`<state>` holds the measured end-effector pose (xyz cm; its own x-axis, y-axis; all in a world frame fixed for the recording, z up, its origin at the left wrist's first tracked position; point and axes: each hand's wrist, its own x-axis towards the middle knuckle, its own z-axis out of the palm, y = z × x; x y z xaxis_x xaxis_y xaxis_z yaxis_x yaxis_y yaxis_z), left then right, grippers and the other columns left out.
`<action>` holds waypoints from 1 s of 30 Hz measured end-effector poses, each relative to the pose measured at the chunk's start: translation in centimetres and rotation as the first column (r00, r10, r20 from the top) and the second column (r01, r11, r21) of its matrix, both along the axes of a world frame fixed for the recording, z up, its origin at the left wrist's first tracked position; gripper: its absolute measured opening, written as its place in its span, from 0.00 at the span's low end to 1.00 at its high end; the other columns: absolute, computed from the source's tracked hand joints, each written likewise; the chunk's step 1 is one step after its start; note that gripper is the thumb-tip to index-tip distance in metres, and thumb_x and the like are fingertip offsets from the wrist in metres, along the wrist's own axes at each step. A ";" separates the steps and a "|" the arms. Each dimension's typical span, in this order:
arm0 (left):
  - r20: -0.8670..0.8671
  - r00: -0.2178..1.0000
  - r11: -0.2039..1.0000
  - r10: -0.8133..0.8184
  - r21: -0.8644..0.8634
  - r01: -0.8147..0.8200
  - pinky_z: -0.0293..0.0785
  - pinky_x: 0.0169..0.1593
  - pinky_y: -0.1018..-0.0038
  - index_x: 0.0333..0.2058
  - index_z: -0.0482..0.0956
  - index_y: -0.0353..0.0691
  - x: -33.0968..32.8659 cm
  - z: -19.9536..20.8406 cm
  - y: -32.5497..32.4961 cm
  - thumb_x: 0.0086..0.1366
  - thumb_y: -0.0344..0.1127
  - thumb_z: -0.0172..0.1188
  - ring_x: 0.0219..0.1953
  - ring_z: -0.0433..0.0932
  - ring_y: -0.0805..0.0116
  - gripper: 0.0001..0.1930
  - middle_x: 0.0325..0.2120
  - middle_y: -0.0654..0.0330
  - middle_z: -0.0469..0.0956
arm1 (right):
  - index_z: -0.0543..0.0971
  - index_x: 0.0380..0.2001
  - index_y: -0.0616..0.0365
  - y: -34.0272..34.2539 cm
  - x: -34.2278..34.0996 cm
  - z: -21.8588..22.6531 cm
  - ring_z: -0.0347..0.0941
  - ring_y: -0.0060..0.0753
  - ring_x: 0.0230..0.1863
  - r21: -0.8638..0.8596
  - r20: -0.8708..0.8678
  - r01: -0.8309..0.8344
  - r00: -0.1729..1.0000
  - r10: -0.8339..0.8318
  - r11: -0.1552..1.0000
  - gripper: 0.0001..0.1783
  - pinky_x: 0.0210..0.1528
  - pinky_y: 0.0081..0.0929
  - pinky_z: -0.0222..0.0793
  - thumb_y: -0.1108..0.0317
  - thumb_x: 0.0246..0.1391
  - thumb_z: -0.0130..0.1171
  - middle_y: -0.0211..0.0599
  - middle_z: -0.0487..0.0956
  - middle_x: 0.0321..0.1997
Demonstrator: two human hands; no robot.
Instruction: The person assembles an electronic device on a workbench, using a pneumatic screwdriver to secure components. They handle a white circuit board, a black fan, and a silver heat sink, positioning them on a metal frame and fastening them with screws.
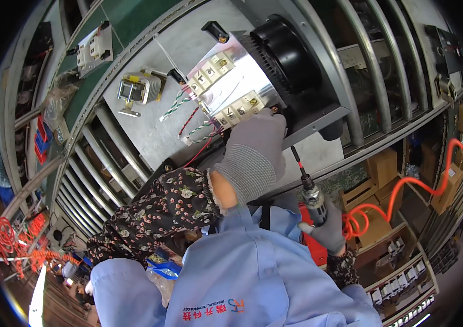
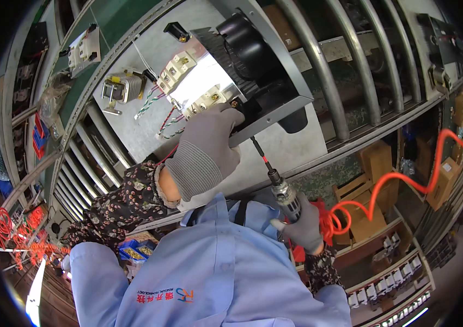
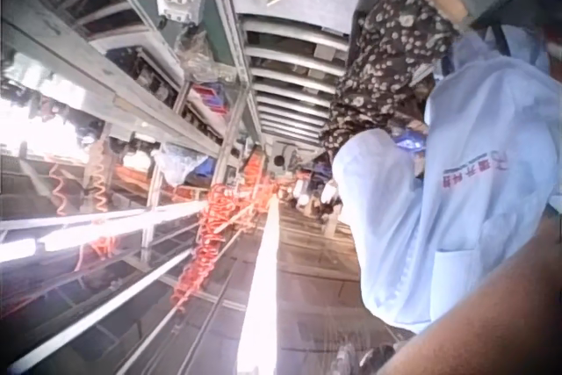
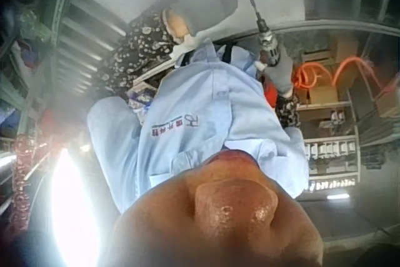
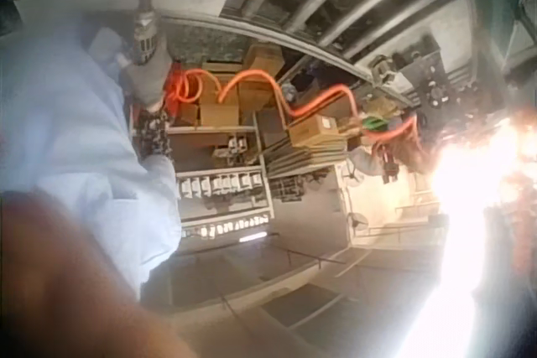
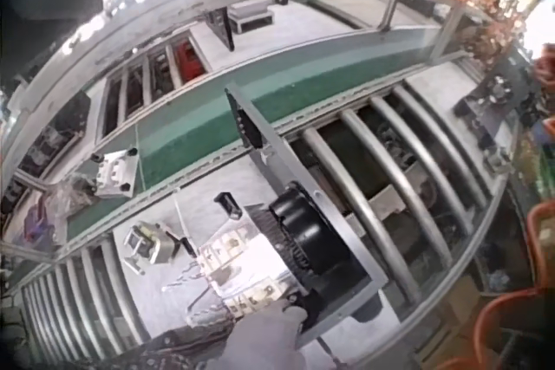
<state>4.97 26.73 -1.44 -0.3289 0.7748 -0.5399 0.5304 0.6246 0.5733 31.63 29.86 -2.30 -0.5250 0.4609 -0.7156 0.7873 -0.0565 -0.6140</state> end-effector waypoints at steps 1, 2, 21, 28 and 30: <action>-0.034 0.999 1.000 -0.007 0.024 0.008 0.70 0.41 0.66 0.35 0.75 0.34 0.1 -0.2 0.0 0.40 0.23 0.56 0.37 0.74 0.53 0.18 0.32 0.50 0.73 | 0.70 0.39 0.61 -0.4 -0.1 -0.7 0.74 0.28 0.28 0.063 -0.036 -0.035 0.999 0.037 0.997 0.35 0.33 0.25 0.69 0.58 0.25 0.73 0.37 0.76 0.27; -0.068 0.998 0.999 -0.013 0.047 0.016 0.71 0.41 0.66 0.35 0.75 0.34 0.3 -0.6 -0.1 0.40 0.23 0.56 0.36 0.74 0.53 0.18 0.32 0.49 0.73 | 0.70 0.38 0.61 -0.8 0.8 -1.6 0.75 0.29 0.30 0.047 -0.093 0.007 0.996 -0.002 0.999 0.35 0.33 0.26 0.69 0.56 0.25 0.73 0.37 0.76 0.28; -0.238 0.968 0.984 -0.079 0.135 0.114 0.71 0.34 0.67 0.28 0.77 0.32 -0.4 -1.9 0.1 0.38 0.31 0.54 0.25 0.75 0.52 0.14 0.20 0.47 0.74 | 0.70 0.35 0.62 0.4 0.6 -1.2 0.74 0.47 0.30 0.141 -0.156 -0.078 0.983 0.100 0.987 0.35 0.34 0.33 0.67 0.50 0.26 0.70 0.46 0.75 0.26; -0.269 0.957 0.976 -0.105 0.155 0.151 0.71 0.30 0.68 0.25 0.76 0.29 -0.5 -1.3 0.3 0.39 0.30 0.53 0.23 0.76 0.55 0.13 0.19 0.46 0.74 | 0.69 0.32 0.59 0.9 0.4 -1.7 0.74 0.46 0.29 0.194 -0.077 -0.156 0.982 0.174 0.968 0.32 0.32 0.35 0.67 0.47 0.29 0.67 0.42 0.76 0.23; -0.283 0.953 0.973 -0.112 0.164 0.163 0.71 0.28 0.69 0.25 0.76 0.29 -0.6 -1.9 0.5 0.39 0.30 0.53 0.21 0.76 0.56 0.13 0.18 0.47 0.74 | 0.69 0.33 0.59 1.1 0.3 -2.1 0.74 0.46 0.29 0.226 -0.088 -0.151 0.981 0.175 0.962 0.32 0.31 0.35 0.67 0.47 0.29 0.67 0.42 0.76 0.23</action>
<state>4.34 27.20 -3.31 -0.3255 0.8998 -0.2905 0.7544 0.4323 0.4939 31.97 30.97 -4.42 -0.6731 0.5009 -0.5441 0.7047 0.2111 -0.6774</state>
